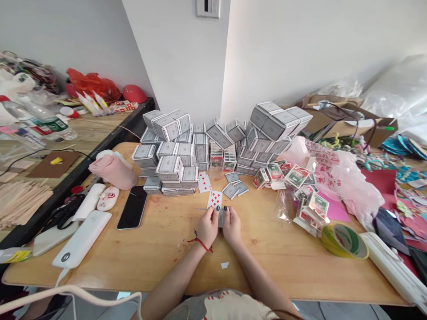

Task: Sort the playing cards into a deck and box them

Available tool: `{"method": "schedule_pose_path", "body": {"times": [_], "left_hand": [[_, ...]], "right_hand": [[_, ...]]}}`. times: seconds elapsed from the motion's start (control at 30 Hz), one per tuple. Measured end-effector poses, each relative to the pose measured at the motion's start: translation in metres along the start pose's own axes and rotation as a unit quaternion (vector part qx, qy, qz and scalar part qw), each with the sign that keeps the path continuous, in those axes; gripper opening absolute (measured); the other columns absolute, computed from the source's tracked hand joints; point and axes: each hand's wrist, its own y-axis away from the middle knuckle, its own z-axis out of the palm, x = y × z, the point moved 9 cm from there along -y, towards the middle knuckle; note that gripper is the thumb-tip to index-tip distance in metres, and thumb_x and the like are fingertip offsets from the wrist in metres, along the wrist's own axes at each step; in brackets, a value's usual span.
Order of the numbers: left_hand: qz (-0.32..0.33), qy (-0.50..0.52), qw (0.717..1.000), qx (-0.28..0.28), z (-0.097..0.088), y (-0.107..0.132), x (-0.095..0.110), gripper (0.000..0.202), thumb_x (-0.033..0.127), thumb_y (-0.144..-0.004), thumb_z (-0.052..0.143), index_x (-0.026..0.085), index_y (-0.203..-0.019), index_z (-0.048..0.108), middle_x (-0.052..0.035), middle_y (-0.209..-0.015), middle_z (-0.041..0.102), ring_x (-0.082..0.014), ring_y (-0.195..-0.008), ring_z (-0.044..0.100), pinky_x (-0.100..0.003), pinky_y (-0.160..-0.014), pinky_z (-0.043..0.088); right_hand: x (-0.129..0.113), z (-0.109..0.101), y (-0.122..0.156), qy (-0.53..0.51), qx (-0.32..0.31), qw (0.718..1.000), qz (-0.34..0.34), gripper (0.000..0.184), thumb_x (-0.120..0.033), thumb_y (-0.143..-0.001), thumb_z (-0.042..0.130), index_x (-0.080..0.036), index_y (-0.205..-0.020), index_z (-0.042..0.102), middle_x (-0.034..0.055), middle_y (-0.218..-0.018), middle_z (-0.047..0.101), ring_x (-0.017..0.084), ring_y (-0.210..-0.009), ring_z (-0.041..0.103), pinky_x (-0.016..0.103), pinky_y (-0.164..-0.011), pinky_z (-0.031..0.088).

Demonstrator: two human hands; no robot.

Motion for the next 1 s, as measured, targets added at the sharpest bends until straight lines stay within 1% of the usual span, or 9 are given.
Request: {"method": "schedule_pose_path", "body": {"times": [0.1, 0.2, 0.33, 0.43, 0.53, 0.63, 0.7, 0.9, 1.0], "left_hand": [[-0.008, 0.057, 0.998, -0.004, -0.003, -0.003, -0.003, 0.037, 0.038, -0.089, 0.025, 0.017, -0.077, 0.053, -0.0018, -0.060, 0.056, -0.0125, -0.055, 0.052, -0.023, -0.054, 0.039], [0.037, 0.036, 0.999, 0.002, -0.008, -0.003, 0.004, 0.036, 0.034, -0.090, 0.025, 0.017, -0.078, 0.054, -0.0009, -0.058, 0.054, -0.0125, -0.057, 0.053, -0.025, -0.060, 0.043], [0.167, -0.080, 0.982, 0.032, -0.011, 0.001, 0.029, 0.016, 0.025, -0.084, 0.041, 0.018, -0.083, 0.055, -0.0060, -0.086, 0.060, -0.0168, -0.089, 0.055, -0.032, -0.080, 0.045], [0.218, -0.149, 0.964, 0.027, -0.002, 0.001, 0.039, 0.017, 0.021, -0.082, 0.045, 0.019, -0.096, 0.053, -0.0085, -0.109, 0.056, -0.0205, -0.115, 0.045, -0.039, -0.095, 0.039], [0.214, -0.209, 0.954, 0.016, 0.007, -0.002, 0.035, 0.025, 0.025, -0.082, 0.047, 0.017, -0.105, 0.049, -0.0111, -0.122, 0.050, -0.0243, -0.123, 0.038, -0.045, -0.099, 0.035], [0.196, -0.245, 0.949, 0.008, 0.011, -0.003, 0.028, 0.030, 0.025, -0.082, 0.046, 0.016, -0.111, 0.046, -0.0127, -0.121, 0.052, -0.0256, -0.120, 0.042, -0.047, -0.097, 0.037], [0.196, -0.254, 0.947, -0.001, 0.013, -0.002, 0.024, 0.028, 0.023, -0.084, 0.043, 0.016, -0.110, 0.047, -0.0126, -0.118, 0.054, -0.0244, -0.116, 0.046, -0.043, -0.093, 0.041], [0.203, -0.250, 0.946, -0.043, 0.013, -0.007, 0.026, 0.018, 0.017, -0.080, 0.046, 0.017, -0.098, 0.050, -0.0108, -0.106, 0.059, -0.0226, -0.103, 0.055, -0.037, -0.082, 0.048], [0.180, -0.235, 0.954, -0.049, 0.008, -0.013, 0.028, 0.020, 0.012, -0.075, 0.049, 0.018, -0.093, 0.051, -0.0089, -0.105, 0.057, -0.0224, -0.099, 0.055, -0.038, -0.080, 0.049]], "right_hand": [[0.008, -0.005, -0.008, -0.117, 0.005, 0.991, 0.057, 0.033, -0.051, -0.083, 0.038, -0.020, -0.075, 0.047, -0.0042, -0.051, 0.047, 0.011, -0.040, 0.042, 0.023, -0.040, 0.035], [0.011, -0.012, -0.016, -0.273, 0.021, 0.959, 0.078, 0.032, -0.045, -0.079, 0.049, -0.022, -0.100, 0.046, -0.0052, -0.058, 0.054, 0.011, -0.044, 0.051, 0.024, -0.046, 0.044], [0.002, -0.013, -0.019, -0.365, 0.004, 0.929, 0.062, 0.073, -0.032, -0.072, 0.063, -0.029, -0.131, 0.020, -0.0027, -0.074, 0.064, 0.016, -0.073, 0.064, 0.035, -0.075, 0.050], [-0.004, -0.009, -0.016, -0.347, -0.022, 0.936, 0.049, 0.084, -0.027, -0.070, 0.065, -0.029, -0.135, 0.011, -0.0002, -0.081, 0.066, 0.016, -0.076, 0.064, 0.040, -0.081, 0.048], [-0.003, -0.010, -0.015, -0.313, -0.013, 0.949, 0.025, 0.076, -0.023, -0.072, 0.061, -0.027, -0.134, 0.017, -0.0005, -0.079, 0.065, 0.016, -0.079, 0.063, 0.041, -0.084, 0.046], [0.004, -0.014, -0.014, -0.274, 0.022, 0.962, -0.005, 0.057, -0.018, -0.072, 0.054, -0.025, -0.124, 0.034, 0.0001, -0.080, 0.063, 0.016, -0.083, 0.061, 0.039, -0.084, 0.047], [0.007, -0.012, -0.014, -0.251, 0.015, 0.968, -0.024, 0.048, -0.013, -0.068, 0.050, -0.023, -0.115, 0.042, 0.0013, -0.083, 0.061, 0.016, -0.084, 0.060, 0.038, -0.083, 0.048], [0.010, -0.008, -0.013, -0.172, 0.000, 0.984, -0.049, 0.047, -0.009, -0.063, 0.043, -0.022, -0.109, 0.043, 0.0012, -0.080, 0.059, 0.016, -0.083, 0.060, 0.037, -0.082, 0.049], [0.010, -0.008, -0.014, -0.140, 0.011, 0.988, -0.061, 0.040, -0.012, -0.066, 0.044, -0.021, -0.106, 0.046, 0.0044, -0.090, 0.059, 0.017, -0.089, 0.060, 0.037, -0.085, 0.048]]}}
